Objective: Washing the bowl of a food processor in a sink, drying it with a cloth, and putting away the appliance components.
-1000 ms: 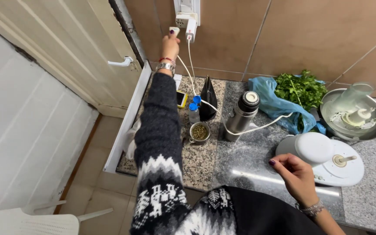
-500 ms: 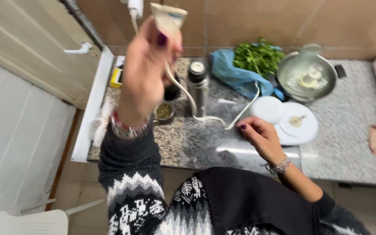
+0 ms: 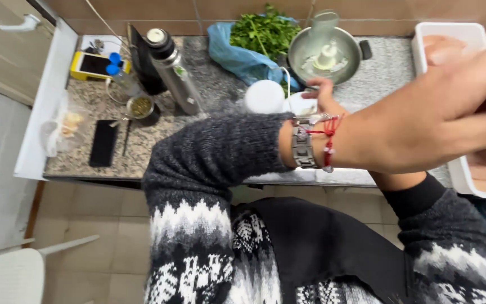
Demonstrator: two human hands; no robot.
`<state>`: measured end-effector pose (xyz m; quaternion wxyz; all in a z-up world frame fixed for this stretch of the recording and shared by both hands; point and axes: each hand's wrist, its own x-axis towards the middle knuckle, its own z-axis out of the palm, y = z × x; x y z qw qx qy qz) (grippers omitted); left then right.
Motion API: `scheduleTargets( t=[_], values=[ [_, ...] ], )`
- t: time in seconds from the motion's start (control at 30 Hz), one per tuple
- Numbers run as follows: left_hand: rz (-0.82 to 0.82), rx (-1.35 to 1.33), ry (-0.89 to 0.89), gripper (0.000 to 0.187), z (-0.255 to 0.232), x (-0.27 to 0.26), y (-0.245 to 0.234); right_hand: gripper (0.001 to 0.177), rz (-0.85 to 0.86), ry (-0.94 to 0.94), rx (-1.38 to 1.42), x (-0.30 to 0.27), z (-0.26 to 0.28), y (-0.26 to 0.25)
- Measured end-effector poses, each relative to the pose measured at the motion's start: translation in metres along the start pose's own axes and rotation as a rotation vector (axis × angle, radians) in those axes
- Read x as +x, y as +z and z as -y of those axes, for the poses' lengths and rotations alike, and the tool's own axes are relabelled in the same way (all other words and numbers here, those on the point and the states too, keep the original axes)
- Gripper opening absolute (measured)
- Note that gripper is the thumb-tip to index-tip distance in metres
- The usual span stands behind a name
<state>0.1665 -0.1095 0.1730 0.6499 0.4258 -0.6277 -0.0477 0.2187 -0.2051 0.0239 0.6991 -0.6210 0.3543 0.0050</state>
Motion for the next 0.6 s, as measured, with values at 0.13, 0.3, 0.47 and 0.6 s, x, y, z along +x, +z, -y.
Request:
scheduleTargets(
  t=[0.13,0.3,0.47,0.6],
  values=[
    [0.077,-0.039,-0.175,0.048,0.005,-0.013,0.006,0.074,0.432,-0.225,-0.207,0.062,-0.036,-0.074],
    [-0.001,-0.115,-0.395,0.04,0.001,-0.038,0.025,0.081,-0.03,-0.545,-0.672,0.125,-0.09,-0.093],
    [0.192,-0.044,-0.047,0.029,-0.015,-0.069,0.075,0.092,0.225,0.067,-0.723,0.045,-0.077,-0.048],
    [0.379,-0.096,-0.364,0.026,0.05,-0.118,0.054,0.089,0.326,0.189,-0.56,0.103,-0.167,-0.098]
  ],
)
